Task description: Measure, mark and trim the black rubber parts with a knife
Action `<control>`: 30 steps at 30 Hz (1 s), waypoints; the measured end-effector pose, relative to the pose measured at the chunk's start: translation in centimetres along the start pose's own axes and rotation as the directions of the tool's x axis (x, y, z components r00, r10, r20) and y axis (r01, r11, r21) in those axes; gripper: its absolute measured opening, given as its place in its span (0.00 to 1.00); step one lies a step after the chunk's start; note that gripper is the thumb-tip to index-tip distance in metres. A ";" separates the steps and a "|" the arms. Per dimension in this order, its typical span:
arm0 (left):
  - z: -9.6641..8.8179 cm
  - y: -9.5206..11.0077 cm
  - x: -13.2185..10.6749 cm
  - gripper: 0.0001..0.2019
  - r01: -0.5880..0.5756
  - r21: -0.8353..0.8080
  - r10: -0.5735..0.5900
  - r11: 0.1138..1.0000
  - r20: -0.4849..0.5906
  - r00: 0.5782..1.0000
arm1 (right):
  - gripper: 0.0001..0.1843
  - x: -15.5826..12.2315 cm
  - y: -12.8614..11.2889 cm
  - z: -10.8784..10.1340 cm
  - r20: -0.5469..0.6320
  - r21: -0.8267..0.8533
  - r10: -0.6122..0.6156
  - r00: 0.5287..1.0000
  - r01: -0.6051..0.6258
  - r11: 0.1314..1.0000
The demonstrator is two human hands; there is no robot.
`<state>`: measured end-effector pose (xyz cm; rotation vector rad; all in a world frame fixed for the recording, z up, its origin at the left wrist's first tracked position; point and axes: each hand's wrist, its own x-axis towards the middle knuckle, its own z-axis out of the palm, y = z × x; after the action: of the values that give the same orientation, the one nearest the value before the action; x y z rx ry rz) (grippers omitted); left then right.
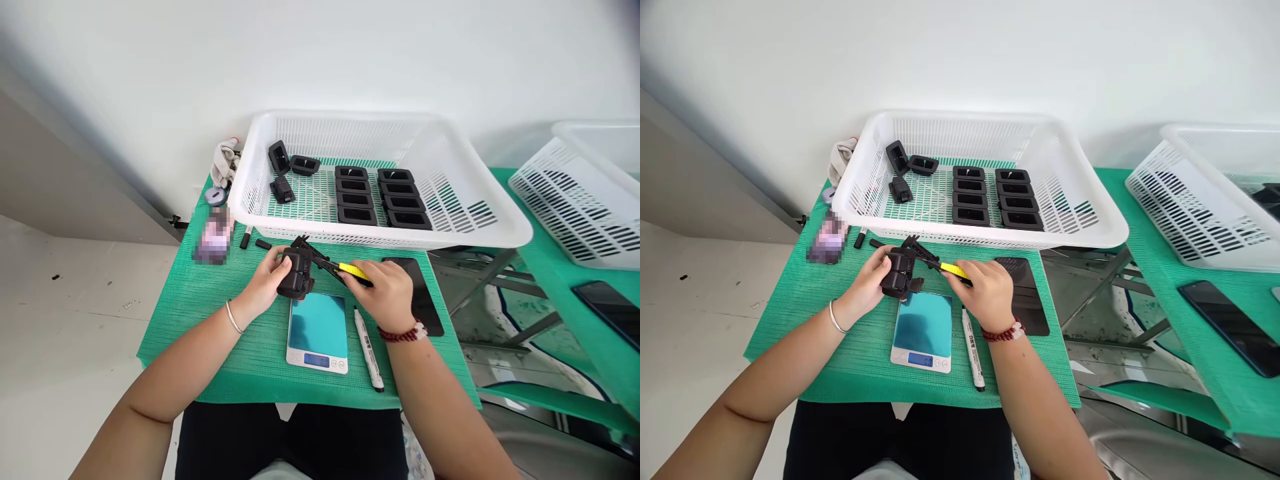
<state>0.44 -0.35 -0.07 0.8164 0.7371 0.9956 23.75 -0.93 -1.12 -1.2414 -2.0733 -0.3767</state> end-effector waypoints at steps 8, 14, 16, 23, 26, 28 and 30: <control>-0.4 0.2 0.3 0.21 -0.077 -0.032 0.071 0.996 -0.162 0.984 | 0.09 0.3 -0.3 -0.6 0.015 0.158 -0.146 0.989 0.142 0.977; -0.2 0.4 0.0 0.21 -0.015 -0.029 0.013 0.999 -0.072 0.997 | 0.10 0.0 0.2 -0.1 0.010 0.009 -0.071 0.997 0.071 0.997; -0.3 0.3 0.0 0.21 0.005 -0.016 -0.005 1.000 -0.037 0.999 | 0.09 0.0 0.3 0.0 -0.034 -0.036 -0.027 0.999 0.026 0.999; -0.5 0.6 0.4 0.19 -0.099 -0.022 0.096 0.995 -0.107 0.990 | 0.09 0.3 -0.3 -0.7 -0.022 0.177 -0.101 0.995 0.104 0.979; -0.5 0.7 0.3 0.19 -0.101 -0.030 0.097 0.994 -0.119 0.988 | 0.10 0.4 -0.5 -0.7 0.003 0.230 -0.164 0.987 0.159 0.960; -0.4 0.7 0.2 0.20 -0.071 -0.018 0.070 0.997 -0.061 0.996 | 0.10 0.4 -0.5 -0.6 0.026 0.226 -0.165 0.986 0.155 0.962; -0.5 0.6 0.1 0.23 -0.041 0.017 0.041 0.999 0.008 0.999 | 0.10 0.4 -0.4 -0.5 0.041 0.192 -0.124 0.991 0.114 0.975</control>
<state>-0.18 0.02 0.18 0.8529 0.7258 1.0239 23.51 -1.16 -0.44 -1.0274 -2.1788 -0.1959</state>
